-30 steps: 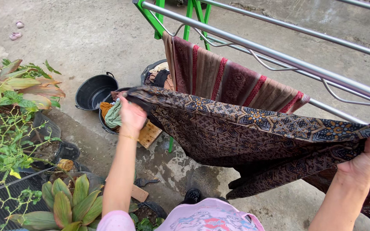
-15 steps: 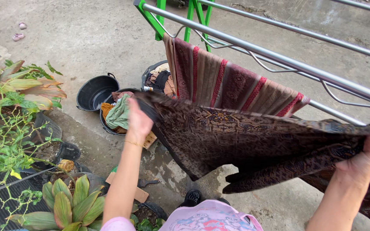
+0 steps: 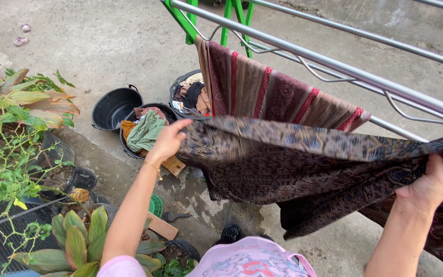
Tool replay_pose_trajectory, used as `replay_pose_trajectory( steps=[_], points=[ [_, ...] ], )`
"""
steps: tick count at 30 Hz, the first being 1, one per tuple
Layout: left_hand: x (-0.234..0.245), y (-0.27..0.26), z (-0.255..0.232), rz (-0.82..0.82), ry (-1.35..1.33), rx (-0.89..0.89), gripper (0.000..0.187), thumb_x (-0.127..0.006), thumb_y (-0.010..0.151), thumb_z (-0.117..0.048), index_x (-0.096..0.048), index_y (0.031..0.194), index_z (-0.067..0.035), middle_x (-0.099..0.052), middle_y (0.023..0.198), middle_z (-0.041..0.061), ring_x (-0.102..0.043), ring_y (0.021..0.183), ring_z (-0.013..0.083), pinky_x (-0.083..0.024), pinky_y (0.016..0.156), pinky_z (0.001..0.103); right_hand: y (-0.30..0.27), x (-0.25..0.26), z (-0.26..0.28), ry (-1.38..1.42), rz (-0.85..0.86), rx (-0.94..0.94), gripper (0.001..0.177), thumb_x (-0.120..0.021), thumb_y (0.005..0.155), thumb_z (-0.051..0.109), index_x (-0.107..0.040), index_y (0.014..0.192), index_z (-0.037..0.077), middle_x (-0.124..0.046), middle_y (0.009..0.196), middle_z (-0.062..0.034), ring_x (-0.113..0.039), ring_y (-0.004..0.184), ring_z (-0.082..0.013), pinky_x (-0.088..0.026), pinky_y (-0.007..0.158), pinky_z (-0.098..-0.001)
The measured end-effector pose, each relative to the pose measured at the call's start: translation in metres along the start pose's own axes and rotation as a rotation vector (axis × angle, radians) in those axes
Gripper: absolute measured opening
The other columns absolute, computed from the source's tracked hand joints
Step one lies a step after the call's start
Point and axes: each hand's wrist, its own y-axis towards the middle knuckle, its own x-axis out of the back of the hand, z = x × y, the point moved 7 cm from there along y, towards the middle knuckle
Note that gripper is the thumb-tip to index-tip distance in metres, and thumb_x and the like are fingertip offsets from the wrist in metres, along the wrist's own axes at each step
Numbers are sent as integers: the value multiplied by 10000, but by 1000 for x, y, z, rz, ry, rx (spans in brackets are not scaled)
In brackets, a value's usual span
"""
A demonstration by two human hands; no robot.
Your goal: The person picks up damp clothes from basins on the ground and hangs them one by one across the parallel rails of a metal drying rack.
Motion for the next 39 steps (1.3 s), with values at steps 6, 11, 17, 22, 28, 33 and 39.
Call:
replay_pose_trajectory(
  steps=[6,11,17,22,28,33,39],
  points=[
    [56,-2,-42,-177,-591,-76,539,-554,902,-6,-525,1435,-79,-644,1389,104,-596,1256,242,-453,1118,369,-14,-19,5,-141,-171,-25,230,-604,991,-10,-686,1184,84,-721,1180,-24,-706,1103,-147,-601,1047,-304],
    [21,-10,-37,134,-255,-72,593,-577,839,140,-588,1411,-18,-598,1462,123,-533,1368,217,-392,1159,344,-7,-14,-10,-85,-41,-27,207,-637,1140,-53,-673,1330,22,-704,1324,-105,-701,1221,-238,-594,1122,-394],
    [84,-19,-29,-145,-572,-218,747,-520,832,162,-418,1534,-72,-439,1580,57,-385,1470,176,-305,1199,321,-5,0,-25,-81,-1,2,232,-576,1129,-67,-650,1328,28,-694,1326,-101,-700,1237,-237,-611,1142,-402],
    [78,-24,8,-33,-820,64,575,-526,931,78,-513,1502,12,-559,1493,115,-528,1344,229,-438,1126,376,2,4,-35,-74,-41,-35,173,-577,1139,-30,-666,1284,2,-712,1275,-114,-709,1174,-238,-610,1079,-403],
    [80,-32,80,121,105,337,749,-834,832,-408,-529,1378,3,-625,1357,163,-592,1226,252,-453,1032,412,11,5,-49,2,42,-67,221,-548,1136,-85,-635,1331,-27,-658,1245,-117,-664,1111,-233,-573,1012,-364],
    [89,-50,150,528,744,446,724,-789,876,-634,-757,1079,60,-736,1078,205,-698,999,312,-536,881,400,9,-13,-67,24,110,-81,366,-512,1077,-126,-590,1409,7,-640,1239,-108,-665,1103,-239,-608,1027,-397],
    [153,-72,136,-74,-294,178,184,-733,925,-232,-760,936,-50,-721,881,-3,-612,837,84,-498,781,264,2,-40,-99,55,138,-159,254,-511,1121,-144,-562,1342,-29,-640,1264,-144,-675,1110,-267,-594,999,-411]
  ],
)
